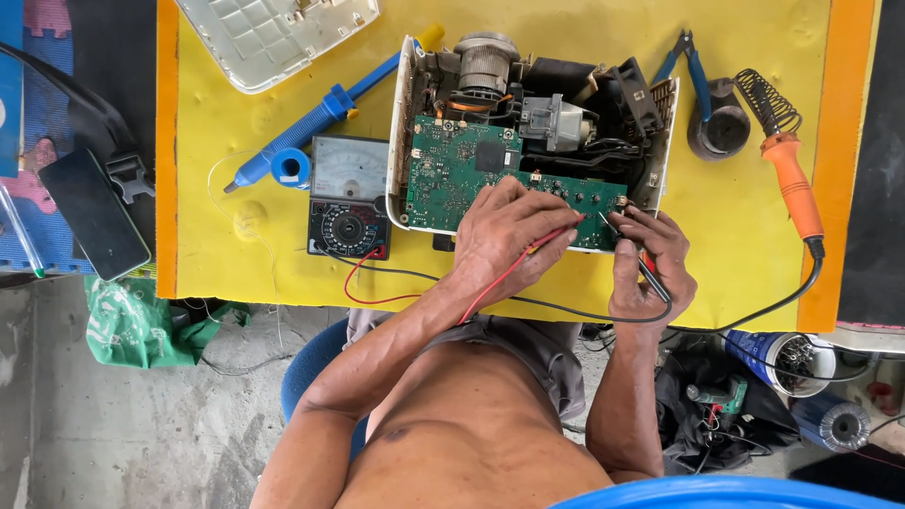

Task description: The person uses a multimeter to test points on a green circuit board inside a disassembled appliance. They then lift the circuit board out of the housing, flip it over to inspect the other side, and place it back into the casing.

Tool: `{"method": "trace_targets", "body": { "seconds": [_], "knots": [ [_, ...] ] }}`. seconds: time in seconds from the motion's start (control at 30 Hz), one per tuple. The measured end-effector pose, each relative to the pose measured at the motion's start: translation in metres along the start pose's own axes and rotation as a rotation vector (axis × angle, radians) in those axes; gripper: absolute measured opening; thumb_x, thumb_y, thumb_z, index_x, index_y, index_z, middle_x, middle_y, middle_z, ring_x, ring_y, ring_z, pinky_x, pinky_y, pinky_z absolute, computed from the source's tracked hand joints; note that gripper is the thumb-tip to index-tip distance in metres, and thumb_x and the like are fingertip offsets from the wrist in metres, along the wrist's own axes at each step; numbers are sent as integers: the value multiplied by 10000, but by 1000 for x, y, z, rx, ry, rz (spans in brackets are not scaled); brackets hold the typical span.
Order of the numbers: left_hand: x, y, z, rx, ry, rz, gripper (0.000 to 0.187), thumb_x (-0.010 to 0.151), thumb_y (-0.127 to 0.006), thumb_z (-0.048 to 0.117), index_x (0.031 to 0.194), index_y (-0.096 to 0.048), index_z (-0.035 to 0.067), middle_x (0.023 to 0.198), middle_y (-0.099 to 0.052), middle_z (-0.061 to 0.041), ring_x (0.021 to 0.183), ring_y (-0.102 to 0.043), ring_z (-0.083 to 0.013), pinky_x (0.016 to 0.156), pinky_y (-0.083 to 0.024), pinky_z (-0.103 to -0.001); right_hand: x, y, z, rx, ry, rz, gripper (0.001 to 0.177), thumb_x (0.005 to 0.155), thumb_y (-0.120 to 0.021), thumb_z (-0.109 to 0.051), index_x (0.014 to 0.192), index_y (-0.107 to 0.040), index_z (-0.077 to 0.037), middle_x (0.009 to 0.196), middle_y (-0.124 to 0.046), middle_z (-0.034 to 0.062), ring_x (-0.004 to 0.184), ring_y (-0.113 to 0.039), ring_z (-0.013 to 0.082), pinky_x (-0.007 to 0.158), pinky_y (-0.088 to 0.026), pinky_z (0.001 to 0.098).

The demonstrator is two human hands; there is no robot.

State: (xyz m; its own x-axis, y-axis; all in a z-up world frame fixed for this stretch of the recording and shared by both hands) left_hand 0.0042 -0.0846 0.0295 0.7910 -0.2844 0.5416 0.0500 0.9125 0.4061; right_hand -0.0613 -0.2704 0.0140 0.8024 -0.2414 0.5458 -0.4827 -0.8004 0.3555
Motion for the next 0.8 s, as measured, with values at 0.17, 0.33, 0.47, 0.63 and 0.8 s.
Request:
{"method": "trace_targets", "body": {
  "seconds": [0.17,0.33,0.47,0.63,0.8],
  "knots": [
    [-5,-5,-11,-42,63,95,149,975,-719,226,1116,-767,226,1071,-750,19,861,-663,-218,791,-538,-306,3,-3,-2,-134,77,45,202,1067,-674,-199,1091,-723,-5,1098,-774,152,1151,-679,346,1185,-263,509],
    [-1,-1,-8,-58,95,127,152,979,-718,197,1123,-767,186,1053,-756,-25,862,-702,-245,784,-567,-314,17,-15,-6,-186,138,-3,176,1054,-718,-183,1111,-743,-18,1116,-783,106,1132,-671,311,1191,-243,485],
    [-2,2,-9,-127,123,133,143,968,-731,168,1104,-774,153,1040,-759,-60,857,-715,-268,781,-576,-320,22,-22,-5,-124,145,-16,175,1056,-720,-175,1101,-728,-6,1100,-783,115,1112,-703,310,1190,-255,486],
    [1,16,-7,-323,196,182,150,975,-730,106,1119,-773,107,1053,-758,-101,920,-734,-295,812,-586,-327,20,-22,-4,-72,76,-36,236,1093,-621,-149,1218,-681,42,1146,-782,149,1146,-722,275,1228,-240,421],
    [5,40,-1,-460,306,260,126,990,-730,111,1109,-761,82,1047,-751,-104,916,-718,-182,821,-599,-324,15,-23,-4,-166,226,-86,304,1107,-641,-183,1267,-682,72,1236,-749,199,1247,-663,349,1215,-237,491]
  ]
}}
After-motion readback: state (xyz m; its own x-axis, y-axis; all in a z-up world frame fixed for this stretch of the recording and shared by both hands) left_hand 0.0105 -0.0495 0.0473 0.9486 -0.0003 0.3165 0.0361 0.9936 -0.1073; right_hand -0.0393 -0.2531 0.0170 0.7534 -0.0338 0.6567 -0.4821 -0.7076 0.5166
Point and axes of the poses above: each hand's wrist, its own x-axis towards the middle knuckle, its own y-axis out of the back of the hand, z = x × y, the point moved 4 cm from there along x, towards the middle knuckle
